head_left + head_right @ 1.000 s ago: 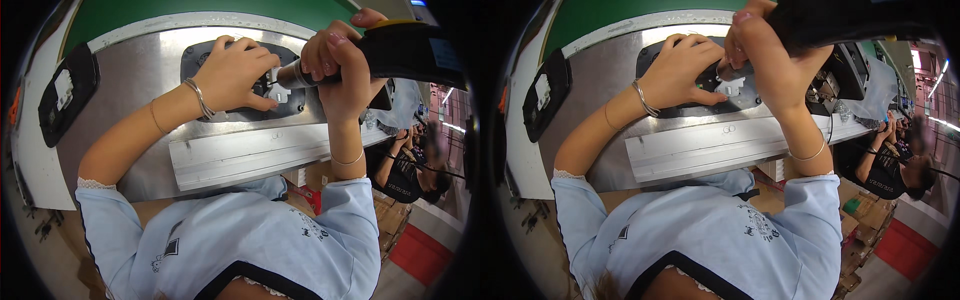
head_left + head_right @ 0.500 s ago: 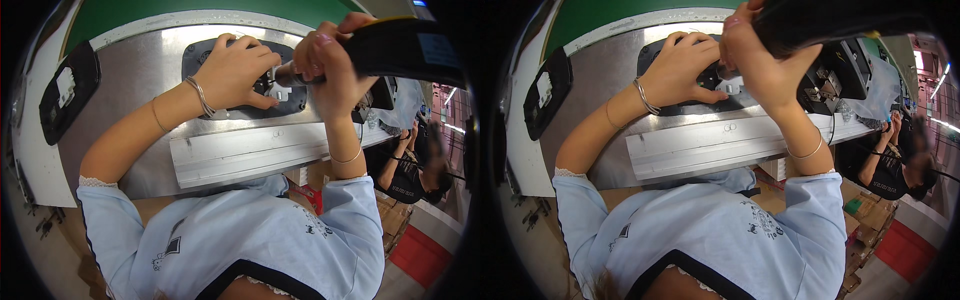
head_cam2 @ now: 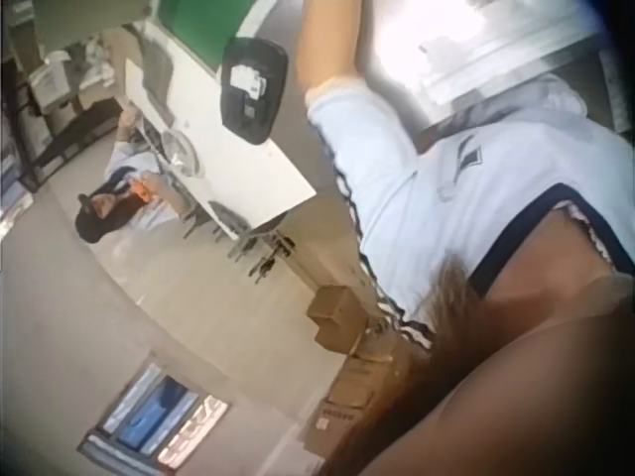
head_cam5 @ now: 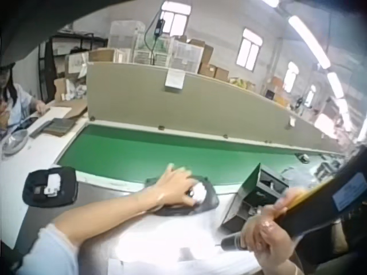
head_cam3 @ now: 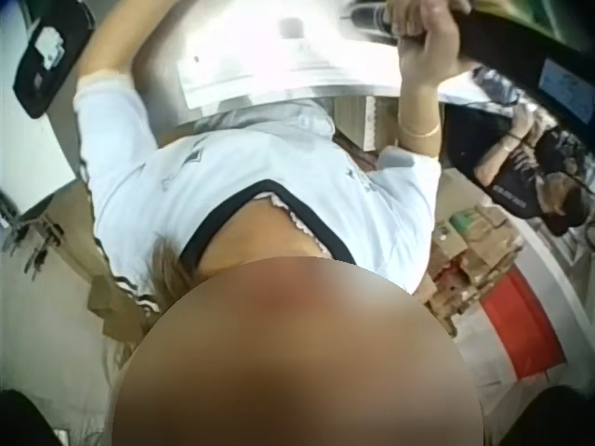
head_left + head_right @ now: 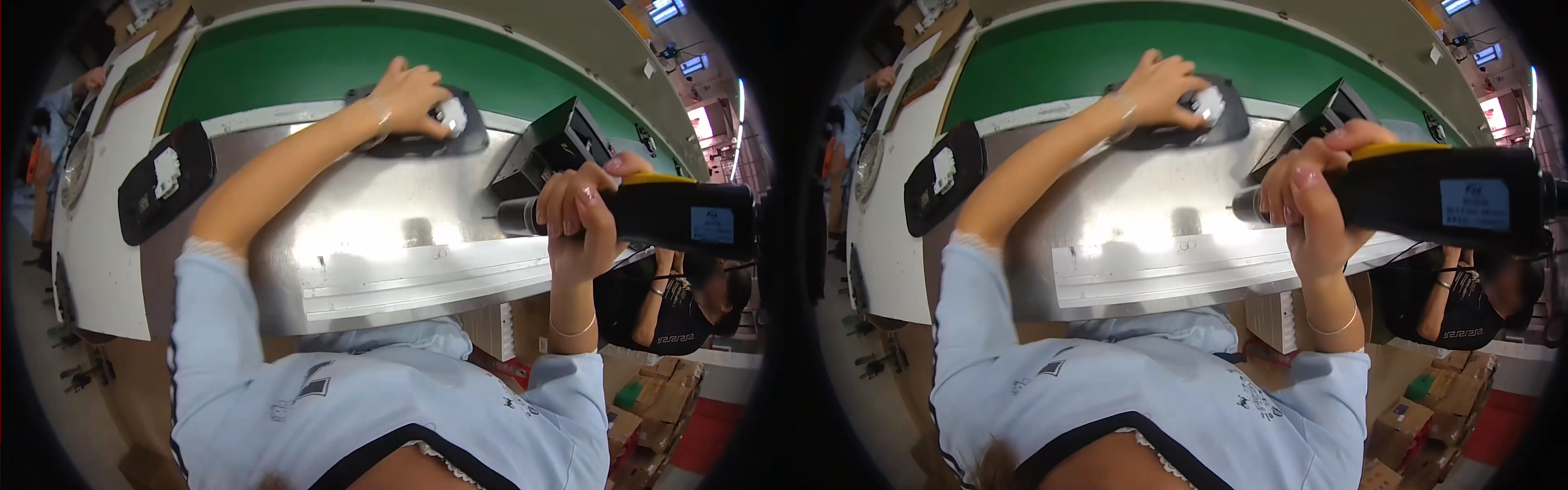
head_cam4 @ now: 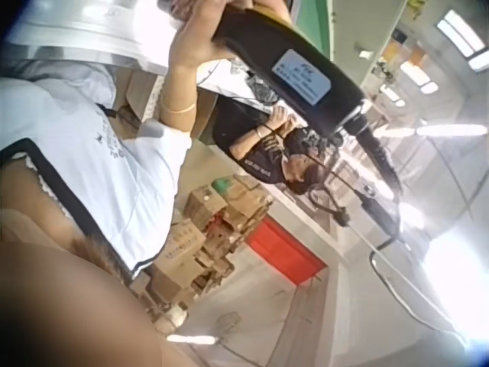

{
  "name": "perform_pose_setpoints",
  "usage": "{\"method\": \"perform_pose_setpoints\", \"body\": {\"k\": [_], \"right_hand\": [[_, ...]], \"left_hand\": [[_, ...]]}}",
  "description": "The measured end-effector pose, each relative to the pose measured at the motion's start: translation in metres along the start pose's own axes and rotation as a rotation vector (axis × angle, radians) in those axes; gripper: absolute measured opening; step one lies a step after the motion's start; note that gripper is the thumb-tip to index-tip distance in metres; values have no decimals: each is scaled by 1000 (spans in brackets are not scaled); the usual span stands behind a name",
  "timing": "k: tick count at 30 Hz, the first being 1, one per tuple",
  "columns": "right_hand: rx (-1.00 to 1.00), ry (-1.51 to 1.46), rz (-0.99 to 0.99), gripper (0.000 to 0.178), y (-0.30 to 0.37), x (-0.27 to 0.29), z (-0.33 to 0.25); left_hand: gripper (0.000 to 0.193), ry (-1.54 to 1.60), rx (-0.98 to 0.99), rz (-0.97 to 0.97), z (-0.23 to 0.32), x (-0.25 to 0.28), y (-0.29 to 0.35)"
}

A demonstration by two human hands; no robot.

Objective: Assembling electronic components using an electric screwdriver at a factory workstation.

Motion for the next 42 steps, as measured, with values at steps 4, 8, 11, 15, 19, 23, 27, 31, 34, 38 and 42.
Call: {"method": "perform_pose_setpoints", "body": {"k": [4,8,11,15,19,23,27,31,34,38,42], "right_hand": [[27,25,25,33,9,-5,-3],[57,27,56,33,23,17,-12],[89,183,111,36,31,47,-15],[187,263,215,34,13,79,-20],[66,264,262,30,-10,89,-10],[37,259,272,26,-15,99,5],[31,287,287,26,-11,94,11],[95,239,267,23,-10,95,6],[99,243,294,22,-14,93,3],[96,258,263,21,-14,92,12],[84,271,264,20,-15,89,18]], "left_hand": [[75,206,109,-221,-17,-17,-86],[81,133,32,4,8,-9,-65],[74,45,-66,-41,-6,38,10],[53,-49,166,-76,-70,121,132],[48,-257,523,-93,-145,182,274],[45,-101,612,-201,-202,171,391],[40,-82,624,-92,-180,151,358],[37,-95,678,-84,-178,152,363],[37,-84,620,-92,-166,147,345],[40,-36,558,-41,-130,133,296],[46,16,527,6,-75,115,244]]}}
Point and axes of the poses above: each hand's wrist, its own y-axis away from the middle knuckle, its own x-axis out of the back of the hand, z = x × y, the point moved 1 cm from there along -y, towards the middle knuckle, and after that the axes turned 3 degrees about x, right-handed, at the moved point
